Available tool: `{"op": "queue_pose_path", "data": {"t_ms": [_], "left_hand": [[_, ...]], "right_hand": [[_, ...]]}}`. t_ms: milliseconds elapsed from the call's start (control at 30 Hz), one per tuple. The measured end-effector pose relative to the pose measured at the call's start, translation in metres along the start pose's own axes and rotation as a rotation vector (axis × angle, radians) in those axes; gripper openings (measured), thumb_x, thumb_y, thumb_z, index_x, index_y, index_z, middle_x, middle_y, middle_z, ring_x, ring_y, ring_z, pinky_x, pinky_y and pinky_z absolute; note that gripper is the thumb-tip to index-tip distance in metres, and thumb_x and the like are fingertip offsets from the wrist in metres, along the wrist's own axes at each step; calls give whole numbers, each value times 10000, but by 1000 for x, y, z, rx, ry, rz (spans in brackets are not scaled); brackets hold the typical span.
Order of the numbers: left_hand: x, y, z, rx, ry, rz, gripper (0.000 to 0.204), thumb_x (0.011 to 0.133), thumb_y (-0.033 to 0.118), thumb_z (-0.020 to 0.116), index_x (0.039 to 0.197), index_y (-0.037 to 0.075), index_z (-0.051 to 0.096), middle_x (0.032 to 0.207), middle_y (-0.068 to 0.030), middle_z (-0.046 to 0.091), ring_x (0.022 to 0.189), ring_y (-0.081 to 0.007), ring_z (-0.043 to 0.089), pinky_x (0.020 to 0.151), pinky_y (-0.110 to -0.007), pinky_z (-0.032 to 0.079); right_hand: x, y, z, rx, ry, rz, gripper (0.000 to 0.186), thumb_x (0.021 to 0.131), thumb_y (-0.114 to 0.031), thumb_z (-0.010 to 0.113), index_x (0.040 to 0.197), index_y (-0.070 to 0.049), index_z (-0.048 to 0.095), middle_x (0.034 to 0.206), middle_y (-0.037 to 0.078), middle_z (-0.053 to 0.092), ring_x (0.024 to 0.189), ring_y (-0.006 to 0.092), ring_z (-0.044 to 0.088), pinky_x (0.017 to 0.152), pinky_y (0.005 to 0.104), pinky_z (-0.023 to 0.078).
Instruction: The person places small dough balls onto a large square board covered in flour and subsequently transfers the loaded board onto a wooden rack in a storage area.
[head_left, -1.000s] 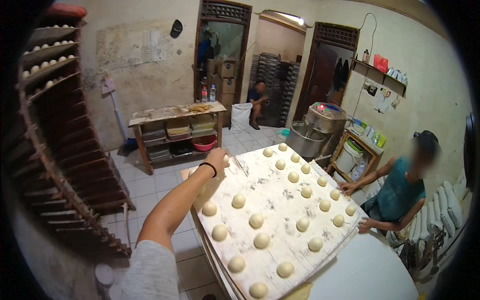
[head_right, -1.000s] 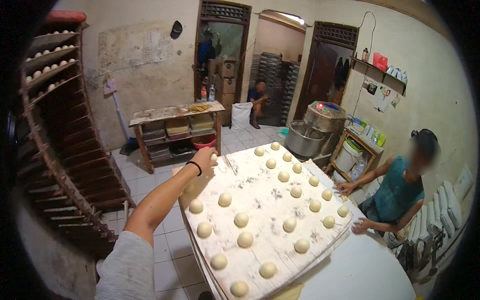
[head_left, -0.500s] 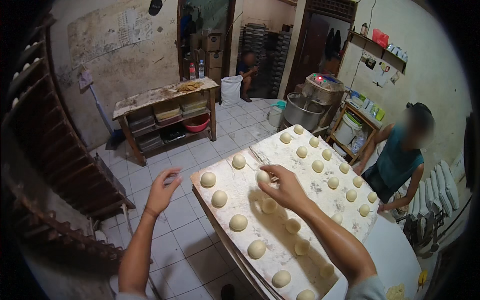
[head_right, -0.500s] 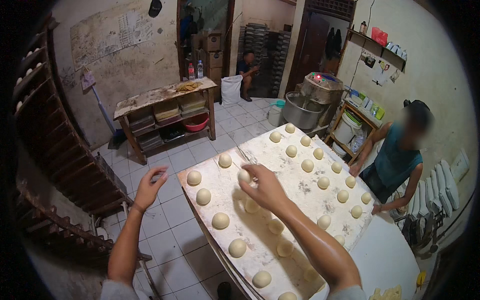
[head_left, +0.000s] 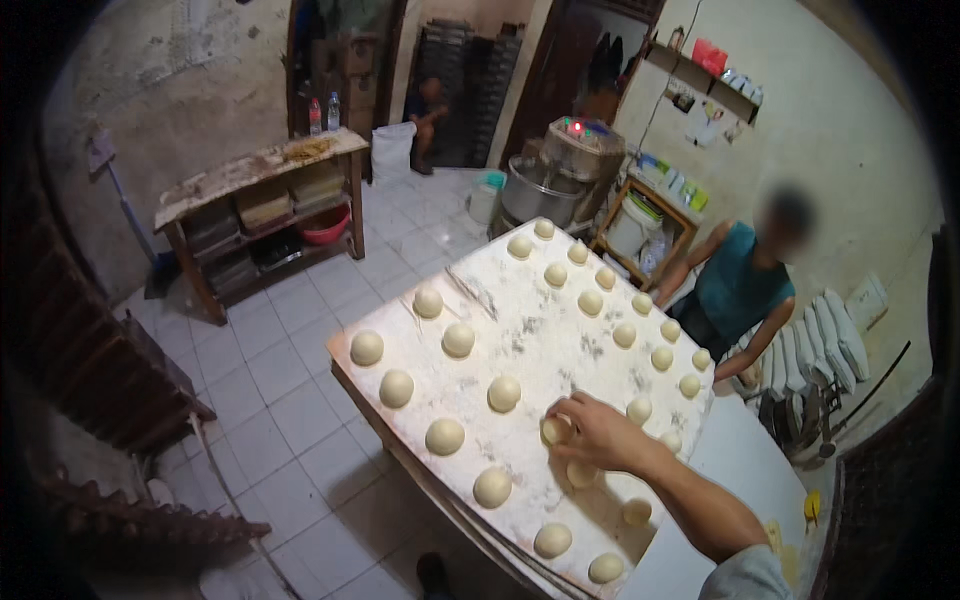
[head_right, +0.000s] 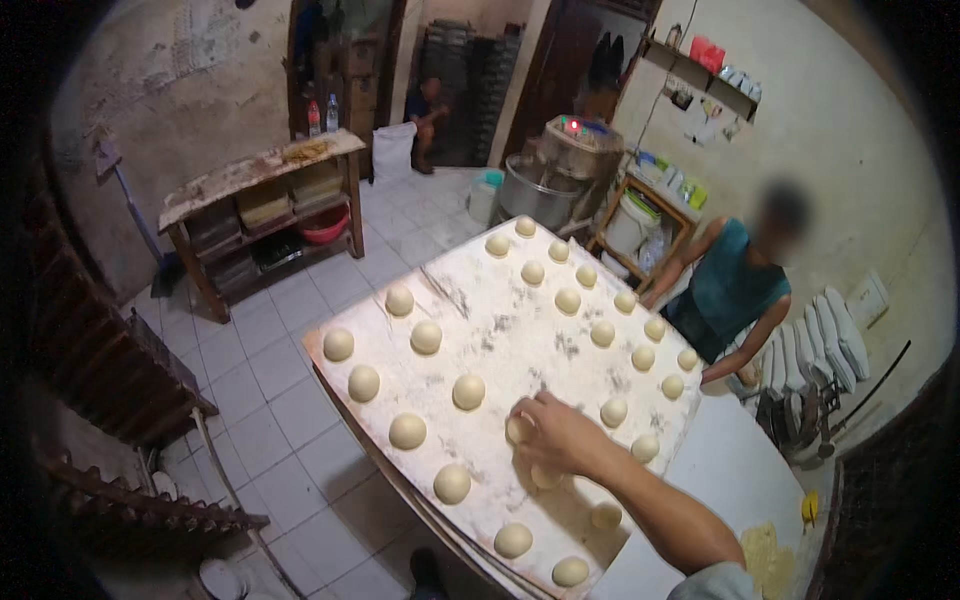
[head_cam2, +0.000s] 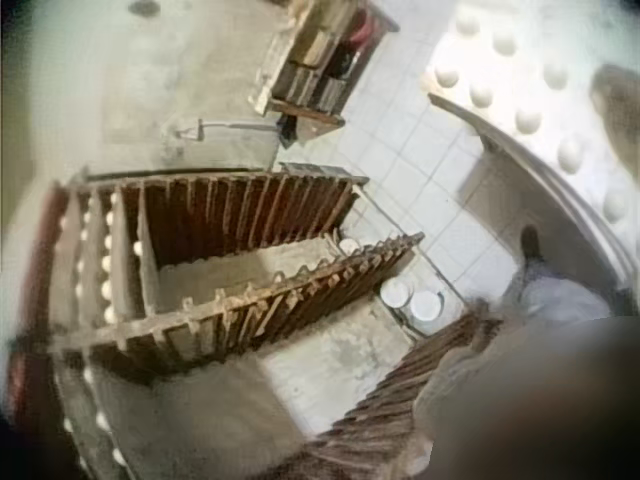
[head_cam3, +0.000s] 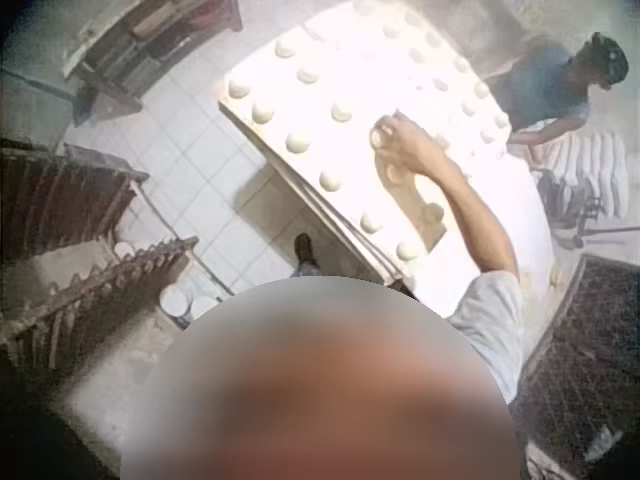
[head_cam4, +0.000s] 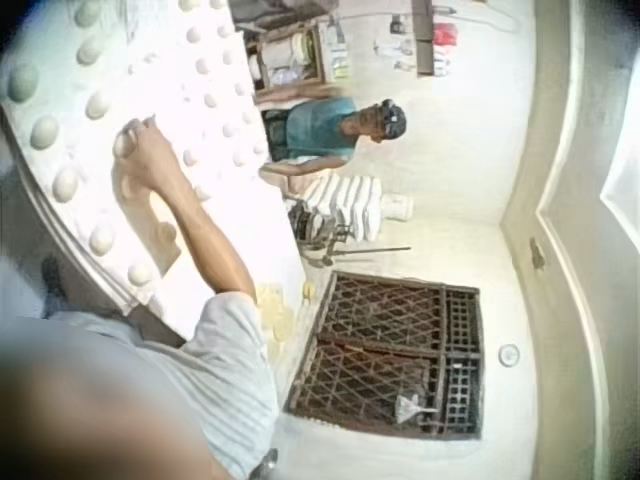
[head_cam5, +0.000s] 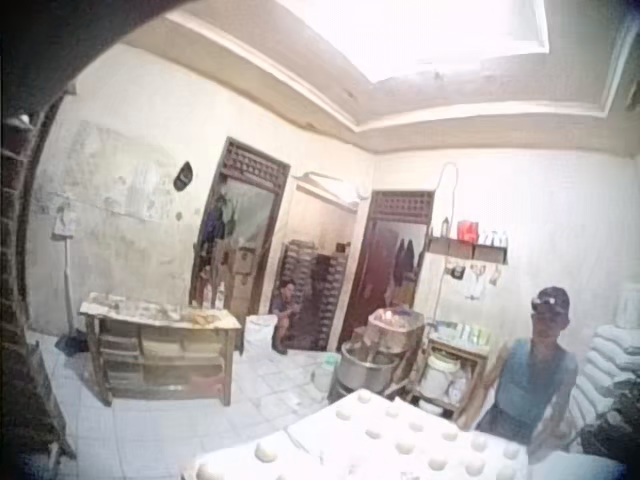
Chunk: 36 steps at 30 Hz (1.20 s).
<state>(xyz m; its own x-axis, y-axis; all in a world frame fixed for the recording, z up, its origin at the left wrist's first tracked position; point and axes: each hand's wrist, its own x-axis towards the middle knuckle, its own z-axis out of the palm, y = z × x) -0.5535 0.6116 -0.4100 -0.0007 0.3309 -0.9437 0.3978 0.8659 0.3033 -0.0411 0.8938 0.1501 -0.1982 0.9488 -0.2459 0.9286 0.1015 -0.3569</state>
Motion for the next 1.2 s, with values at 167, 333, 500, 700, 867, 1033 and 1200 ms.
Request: {"op": "queue_pose_path", "data": {"t_ms": [167, 333, 500, 700, 867, 1033, 1200], "left_hand": [[40, 54, 3, -14, 118, 272, 358, 1027, 290, 614, 1251, 19, 683, 1055, -92, 762, 947, -227, 717, 812, -365, 580], [12, 216, -13, -488, 250, 708, 308, 1027, 242, 609, 1219, 13, 681, 1027, -73, 753, 881, -175, 703, 725, -295, 553], [-20, 226, -23, -361, 368, 837, 332, 1008, 299, 611, 1178, 34, 715, 982, -65, 756, 846, -152, 682, 696, -308, 533], [-12, -28, 57, 562, 411, 378, 627, 995, 561, 553, 1314, 34, 663, 1218, -175, 736, 1045, -237, 693, 947, -384, 530], [-51, -55, 276, 444, -105, 11, 675, 997, 594, 553, 1396, 51, 593, 1342, -157, 651, 1156, -240, 644, 996, -391, 508], [-195, 19, 444, 487, -548, -88, 736, 1000, 627, 553, 1478, 68, 524, 1465, -139, 567, 1268, -243, 594, 1046, -398, 485], [-281, 90, 565, 573, -629, -108, 807, 1002, 659, 553, 1560, 85, 454, 1589, -121, 483, 1380, -245, 544, 1096, -405, 463]], "right_hand": [[0, -24, 3, 47, 8, 0, 573, 872, -397, 784, 1334, -100, 619, 1230, 184, 628, 1102, 390, 664, 944, 468, 552], [-84, 0, -20, 162, 375, -7, 541, 895, -341, 810, 1350, -94, 651, 1269, 155, 658, 1114, 320, 674, 940, 407, 559], [-259, 83, -26, 310, 883, 131, 183, 910, -42, 703, 1089, -9, 696, 1040, 85, 711, 900, 180, 671, 802, 315, 526], [-531, 360, 208, 784, 1024, 637, 94, 986, -108, 649, 1024, -21, 651, 879, 26, 651, 743, 111, 623, 668, 246, 522], [-835, 468, 471, 1047, 1164, 1092, 291, 1029, -236, 645, 1188, 7, 659, 1049, 94, 685, 839, 227, 650, 696, 397, 591], [-920, 483, 549, 758, 1001, 1099, 287, 999, -183, 661, 1207, 15, 657, 1150, 108, 692, 1035, 251, 632, 894, 392, 555], [-955, 539, 576, 1055, 1564, 1072, 468, 938, -76, 664, 1386, 20, 565, 1320, 192, 643, 1178, 347, 632, 973, 433, 540]]}}
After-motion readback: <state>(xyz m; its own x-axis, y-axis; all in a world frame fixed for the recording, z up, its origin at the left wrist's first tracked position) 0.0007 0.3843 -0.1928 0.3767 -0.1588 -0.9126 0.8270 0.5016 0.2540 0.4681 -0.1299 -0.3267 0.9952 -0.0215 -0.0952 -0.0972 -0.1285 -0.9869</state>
